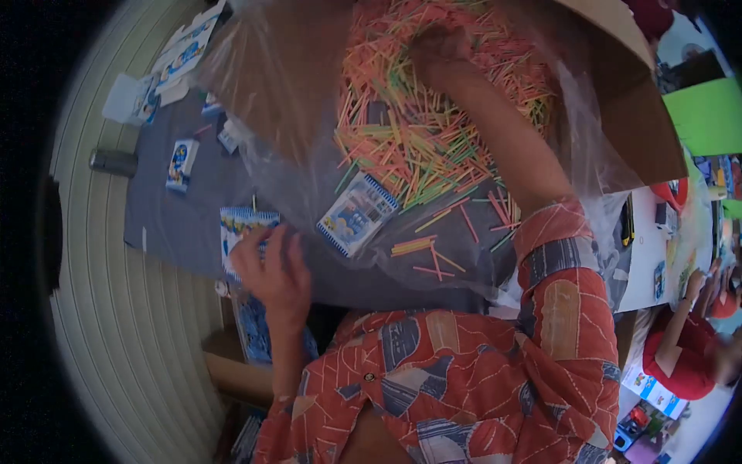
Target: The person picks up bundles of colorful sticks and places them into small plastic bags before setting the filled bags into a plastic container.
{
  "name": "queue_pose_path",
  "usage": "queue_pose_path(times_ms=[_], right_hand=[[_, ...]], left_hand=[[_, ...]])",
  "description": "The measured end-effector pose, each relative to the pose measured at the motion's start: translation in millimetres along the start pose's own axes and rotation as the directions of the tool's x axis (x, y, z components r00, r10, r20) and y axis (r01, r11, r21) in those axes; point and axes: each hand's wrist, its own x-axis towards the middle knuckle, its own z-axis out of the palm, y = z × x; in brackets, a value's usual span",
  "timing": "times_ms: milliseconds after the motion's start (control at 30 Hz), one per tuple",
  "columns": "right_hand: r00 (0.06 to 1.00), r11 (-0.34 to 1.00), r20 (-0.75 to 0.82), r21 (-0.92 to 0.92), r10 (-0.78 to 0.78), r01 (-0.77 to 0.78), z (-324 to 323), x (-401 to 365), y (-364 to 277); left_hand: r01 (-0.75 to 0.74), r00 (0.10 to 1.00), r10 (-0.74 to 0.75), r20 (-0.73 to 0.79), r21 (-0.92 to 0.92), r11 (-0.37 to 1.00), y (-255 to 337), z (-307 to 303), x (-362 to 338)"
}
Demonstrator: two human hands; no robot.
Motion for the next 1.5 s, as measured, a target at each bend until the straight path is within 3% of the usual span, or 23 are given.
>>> queue_pose_path(times_ms=[33,100,233,300,333,400,467,600,667,733,800,833,867,900,933,1000,1067,1200,1267,1300,1367,1433,1500], right_hand=[[0.973,0.988,-0.231,-0.146,0.012,-0.047,37.0,7.8,-12.4],[0.999,1.000,-0.047,0.024,-0.015,0.016,-67.6,-27.2,-8.9],[0.972,0.996,-0.236,0.076,-0.021,0.040,-75.8,-43.0,8.2],[0.891,0.972,-0.453,0.196,-0.025,0.127,-79.5,-44.3,20.3],[0.890,0.977,-0.457,0.185,-0.010,0.105,-88.4,-46.2,22.6],[0.982,0.890,-0.174,0.455,0.078,0.010,-103.4,-54.1,20.5],[0.977,0.879,-0.182,0.477,0.115,-0.015,-110.1,-62.0,18.0],[0.981,0.796,-0.121,0.603,0.154,-0.051,-92.4,-55.7,18.6],[0.977,0.806,-0.175,0.592,0.125,0.002,-85.0,-55.6,20.4],[0.969,0.817,-0.226,0.574,0.097,0.052,-85.5,-51.5,24.2],[0.987,0.601,0.077,0.785,0.141,-0.147,-87.3,-47.8,27.4],[0.988,0.604,0.077,0.784,0.135,-0.144,-88.5,-50.1,26.7],[0.986,0.251,-0.028,0.968,0.165,-0.014,-89.5,-54.6,25.9],[0.966,-0.136,-0.110,0.980,0.234,0.145,-93.1,-59.2,24.4],[0.966,-0.136,-0.107,0.981,0.233,0.141,-96.6,-62.6,24.2],[0.986,-0.575,-0.042,0.808,0.159,0.127,-104.4,-70.0,26.6],[0.994,-0.625,-0.069,0.773,0.085,0.107,-109.7,-84.0,24.7],[0.982,-0.808,-0.131,0.588,-0.137,-0.035,-115.4,-115.7,6.5],[0.987,-0.809,-0.093,0.586,-0.129,-0.050,-141.7,-136.7,-14.5],[0.993,-0.806,-0.052,0.589,-0.104,-0.054,-155.7,-148.4,-24.4],[0.991,-0.793,-0.051,0.606,-0.121,-0.065,-174.3,-165.9,-37.1],[0.976,-0.687,-0.191,0.724,-0.106,0.067,-191.1,-178.1,-47.8],[0.976,-0.687,-0.198,0.722,-0.091,0.083,-200.5,-183.5,-54.9]], left_hand=[[-0.050,0.994,0.060,0.091,-0.110,0.993,16.7,4.9,7.2],[-0.015,0.941,0.077,0.329,-0.185,0.983,49.0,20.9,22.3],[-0.145,0.937,0.138,0.320,-0.003,0.989,58.5,57.1,10.8],[-0.213,0.933,0.196,0.301,0.023,0.977,63.2,58.1,9.9],[-0.182,0.947,0.183,0.264,-0.025,0.983,62.1,55.5,10.7],[-0.180,0.956,0.196,0.218,-0.090,0.979,55.0,49.4,15.8],[-0.035,0.982,0.100,0.157,-0.374,0.927,45.6,42.9,21.4],[-0.034,0.995,0.069,0.072,-0.406,0.913,45.9,44.1,16.9],[-0.110,0.973,0.152,0.174,-0.232,0.966,59.4,46.3,12.6],[-0.057,0.972,0.115,0.203,-0.271,0.961,61.0,41.1,15.4],[0.006,0.968,0.073,0.241,-0.311,0.950,55.9,41.3,14.2],[0.041,0.984,0.036,0.176,-0.413,0.910,44.9,45.2,14.5],[0.065,0.994,-0.008,0.113,-0.510,0.858,37.8,47.9,15.7],[0.067,0.994,-0.011,0.112,-0.509,0.858,37.0,46.7,19.2],[-0.057,0.996,0.081,0.046,-0.389,0.919,37.9,43.4,23.3],[-0.173,0.984,0.177,-0.007,-0.262,0.949,40.3,44.0,18.5],[-0.121,0.977,0.163,0.136,-0.274,0.954,38.8,52.3,7.9],[0.046,0.984,0.029,0.174,-0.416,0.908,28.9,41.5,16.8],[0.232,0.962,-0.077,0.262,-0.633,0.738,17.1,44.6,19.5],[0.238,0.960,-0.082,0.266,-0.628,0.741,15.0,46.7,20.9],[0.384,0.922,-0.214,0.322,-0.831,0.402,16.7,52.4,25.1],[0.369,0.926,-0.219,0.309,-0.865,0.339,23.8,55.4,29.1],[0.350,0.928,-0.228,0.293,-0.895,0.276,30.5,56.0,33.6]])
